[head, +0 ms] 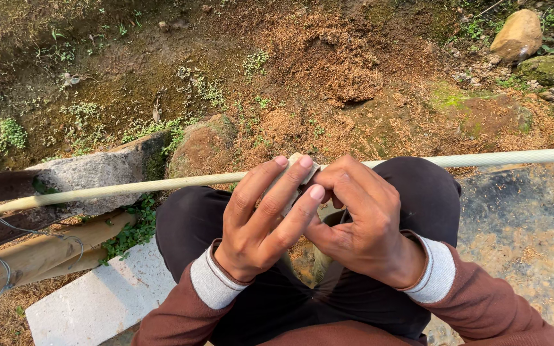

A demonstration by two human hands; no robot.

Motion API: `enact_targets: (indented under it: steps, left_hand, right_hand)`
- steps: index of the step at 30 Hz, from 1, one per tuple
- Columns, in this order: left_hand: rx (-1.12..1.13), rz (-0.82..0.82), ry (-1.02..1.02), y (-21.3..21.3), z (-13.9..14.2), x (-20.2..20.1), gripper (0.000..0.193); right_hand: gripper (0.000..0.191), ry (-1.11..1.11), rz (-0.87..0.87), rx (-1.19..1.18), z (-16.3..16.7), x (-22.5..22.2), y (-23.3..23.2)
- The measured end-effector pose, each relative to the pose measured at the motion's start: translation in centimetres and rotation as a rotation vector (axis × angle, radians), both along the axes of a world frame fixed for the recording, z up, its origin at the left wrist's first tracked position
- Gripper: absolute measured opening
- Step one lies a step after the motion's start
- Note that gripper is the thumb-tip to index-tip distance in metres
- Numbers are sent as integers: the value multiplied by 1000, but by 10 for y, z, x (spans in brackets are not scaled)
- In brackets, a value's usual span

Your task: The person sits on the ground and manipulates a small white electrical box, opening it and adjusting internal components. They then connect wires to the box and secure it to a metal pole in an outdoor nursery setting.

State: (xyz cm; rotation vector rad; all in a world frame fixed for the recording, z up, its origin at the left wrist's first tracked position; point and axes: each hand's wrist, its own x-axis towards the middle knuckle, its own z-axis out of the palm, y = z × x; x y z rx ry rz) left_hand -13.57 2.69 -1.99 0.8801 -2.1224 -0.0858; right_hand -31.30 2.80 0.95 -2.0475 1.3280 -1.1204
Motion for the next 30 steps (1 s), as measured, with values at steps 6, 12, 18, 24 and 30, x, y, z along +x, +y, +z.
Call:
enact_targets:
  steps: [6, 12, 18, 24, 30]
  left_hand:
    - [264, -41, 332, -3, 1, -7, 56]
    - [406, -101, 356, -6, 3, 1, 57]
    - [214, -69, 145, -7, 5, 8, 48]
    - [143, -42, 34, -6, 9, 11, 39]
    - [205, -59, 91, -6, 10, 10, 39]
  right_hand:
    - [17, -36, 12, 45, -2, -2, -2]
    - [19, -14, 57, 63, 0, -6, -4]
    - [21, -24, -1, 91, 3, 0, -3]
    - [19, -47, -7, 117, 3, 1, -4]
    - [19, -50, -8, 128, 3, -1, -4]
